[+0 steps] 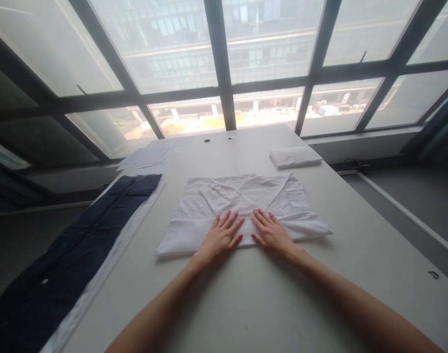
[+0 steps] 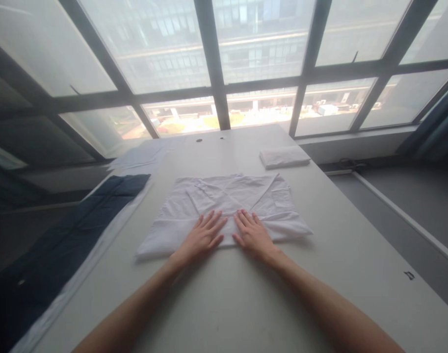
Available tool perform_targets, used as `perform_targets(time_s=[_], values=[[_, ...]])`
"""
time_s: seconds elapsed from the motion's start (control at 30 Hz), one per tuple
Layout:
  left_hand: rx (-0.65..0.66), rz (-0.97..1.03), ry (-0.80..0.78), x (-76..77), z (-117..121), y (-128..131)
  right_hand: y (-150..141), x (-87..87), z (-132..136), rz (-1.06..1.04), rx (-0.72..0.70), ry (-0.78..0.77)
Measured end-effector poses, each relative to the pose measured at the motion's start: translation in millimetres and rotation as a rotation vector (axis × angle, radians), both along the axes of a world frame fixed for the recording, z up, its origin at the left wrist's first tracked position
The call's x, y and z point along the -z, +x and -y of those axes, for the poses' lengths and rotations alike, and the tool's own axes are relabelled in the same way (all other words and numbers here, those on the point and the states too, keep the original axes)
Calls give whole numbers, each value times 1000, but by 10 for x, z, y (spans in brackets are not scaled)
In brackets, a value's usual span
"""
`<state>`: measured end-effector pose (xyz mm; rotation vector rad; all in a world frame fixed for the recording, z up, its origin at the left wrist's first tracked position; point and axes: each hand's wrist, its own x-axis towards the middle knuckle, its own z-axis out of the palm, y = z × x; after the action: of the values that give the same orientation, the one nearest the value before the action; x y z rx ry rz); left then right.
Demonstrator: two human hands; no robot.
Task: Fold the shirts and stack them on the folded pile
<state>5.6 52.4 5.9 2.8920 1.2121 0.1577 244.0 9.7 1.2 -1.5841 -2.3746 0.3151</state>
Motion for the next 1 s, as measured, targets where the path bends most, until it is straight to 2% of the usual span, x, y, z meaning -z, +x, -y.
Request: perform_targets(time_s=[0.13, 0.23, 0.37, 0.47, 0.57, 0.63, 0.73, 0.8, 0.9, 1.0], values=[[2, 7, 21, 27, -21, -7, 259, -124, -9, -241, -97, -58], [5, 1, 10, 44, -35, -17, 674, -147, -39, -326, -109, -77], [7, 25, 22, 64, -42, -22, 1358, -106, -98, -206, 28, 3], [6, 25, 26, 74, -41, -23, 1659, -152, -82, -175, 195, 153], [4, 19, 22, 83, -46, -23, 1547, -245, 38, -165, 335, 306], [6, 17, 18, 90, -54, -23, 1288, -266, 150, -117, 325, 324], [5, 9, 12, 93, -62, -23, 890, -182, 264, 20, 111, 205], [2, 2, 3, 87, -63, -21, 772, -80, 273, 91, 4, 117], [3, -3, -10, 75, -57, -19, 887, 47, 228, 146, -23, 35], [7, 7, -5, 76, -55, -20, 1214, 102, 205, 191, 22, 17]])
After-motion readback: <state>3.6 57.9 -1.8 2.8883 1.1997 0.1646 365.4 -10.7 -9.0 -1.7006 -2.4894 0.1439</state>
